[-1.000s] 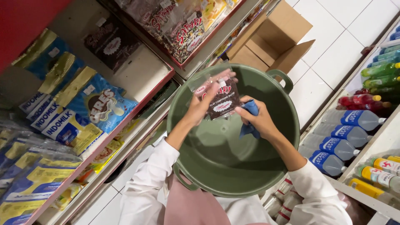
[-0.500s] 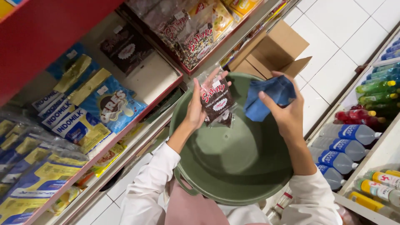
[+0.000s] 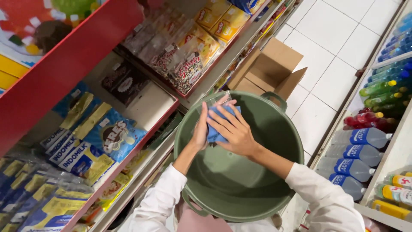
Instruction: Wipe down grocery products and restock them onto shelves.
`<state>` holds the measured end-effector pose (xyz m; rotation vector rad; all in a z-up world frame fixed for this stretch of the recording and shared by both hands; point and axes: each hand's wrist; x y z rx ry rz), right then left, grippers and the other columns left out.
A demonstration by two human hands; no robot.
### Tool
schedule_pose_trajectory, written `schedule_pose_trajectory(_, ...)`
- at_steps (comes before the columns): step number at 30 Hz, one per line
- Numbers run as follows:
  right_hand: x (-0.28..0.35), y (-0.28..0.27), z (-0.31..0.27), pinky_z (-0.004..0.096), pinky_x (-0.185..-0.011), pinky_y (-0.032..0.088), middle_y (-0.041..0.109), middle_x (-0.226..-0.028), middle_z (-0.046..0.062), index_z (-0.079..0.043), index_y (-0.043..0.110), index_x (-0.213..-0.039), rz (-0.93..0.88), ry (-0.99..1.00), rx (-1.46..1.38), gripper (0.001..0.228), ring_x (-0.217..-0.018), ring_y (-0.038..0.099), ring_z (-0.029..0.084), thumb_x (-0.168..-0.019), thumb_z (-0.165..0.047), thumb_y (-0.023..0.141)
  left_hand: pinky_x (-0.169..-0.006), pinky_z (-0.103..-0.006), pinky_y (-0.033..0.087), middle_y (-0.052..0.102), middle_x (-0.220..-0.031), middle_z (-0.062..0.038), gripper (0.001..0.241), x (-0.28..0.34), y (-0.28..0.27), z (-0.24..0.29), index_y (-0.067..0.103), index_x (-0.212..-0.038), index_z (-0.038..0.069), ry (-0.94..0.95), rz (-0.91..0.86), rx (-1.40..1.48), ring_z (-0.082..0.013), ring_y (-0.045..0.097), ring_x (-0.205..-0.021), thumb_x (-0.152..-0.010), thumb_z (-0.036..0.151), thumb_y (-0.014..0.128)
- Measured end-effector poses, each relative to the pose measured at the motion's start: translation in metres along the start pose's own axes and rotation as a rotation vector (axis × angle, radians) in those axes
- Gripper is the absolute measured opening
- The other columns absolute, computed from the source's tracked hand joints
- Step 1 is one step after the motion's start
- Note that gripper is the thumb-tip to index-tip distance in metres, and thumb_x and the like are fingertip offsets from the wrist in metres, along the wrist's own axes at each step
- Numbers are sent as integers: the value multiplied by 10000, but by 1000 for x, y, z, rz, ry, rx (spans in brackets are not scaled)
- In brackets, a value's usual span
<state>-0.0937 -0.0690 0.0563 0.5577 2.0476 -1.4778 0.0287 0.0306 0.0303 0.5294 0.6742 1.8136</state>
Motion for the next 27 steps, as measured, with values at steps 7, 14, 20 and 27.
schedule_pose_trajectory(7, 19, 4, 10, 524, -1108, 487, 683, -1346, 99, -69, 704, -1238, 16, -214, 5, 482, -1297, 627, 297, -794, -242, 777, -1149, -471, 467, 519, -1510, -219, 781, -4, -4, 2, 380, -1558, 11, -15, 140, 143, -340, 535, -1369, -1075, 584, 160)
schedule_pose_trajectory(14, 22, -10, 26, 519, -1018, 516, 699, -1289, 119, -37, 723, -1184, 14, -337, -56, 448, -1208, 659, 312, -833, -316, 730, -1130, -447, 492, 501, -1532, -213, 787, -7, -2, 5, 383, -1555, 22, -23, 169, 131, -335, 541, -1377, -1065, 593, 152)
schedule_pose_trajectory(20, 47, -6, 43, 419, -889, 603, 760, -1097, 98, -28, 724, -1056, 193, -238, -196, 329, -1038, 736, 277, -877, -290, 636, -1102, -461, 496, 504, -1528, -209, 800, -10, 0, 9, 381, -1555, 28, -18, 209, 207, -342, 532, -1372, -1052, 612, 164)
schedule_pose_trajectory(27, -6, -31, 19, 445, -999, 563, 720, -1224, 117, -27, 656, -1199, 347, 153, -114, 398, -1175, 674, 324, -898, -287, 669, -1042, -424, 541, 613, -1414, -156, 756, -4, -15, -18, 488, -1497, 1, -68, 244, 161, -266, 625, -1248, -1071, 595, 296)
Point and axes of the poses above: each hand's wrist, its own x-axis away from the middle knuckle, its own y-axis out of the palm, z = x × y
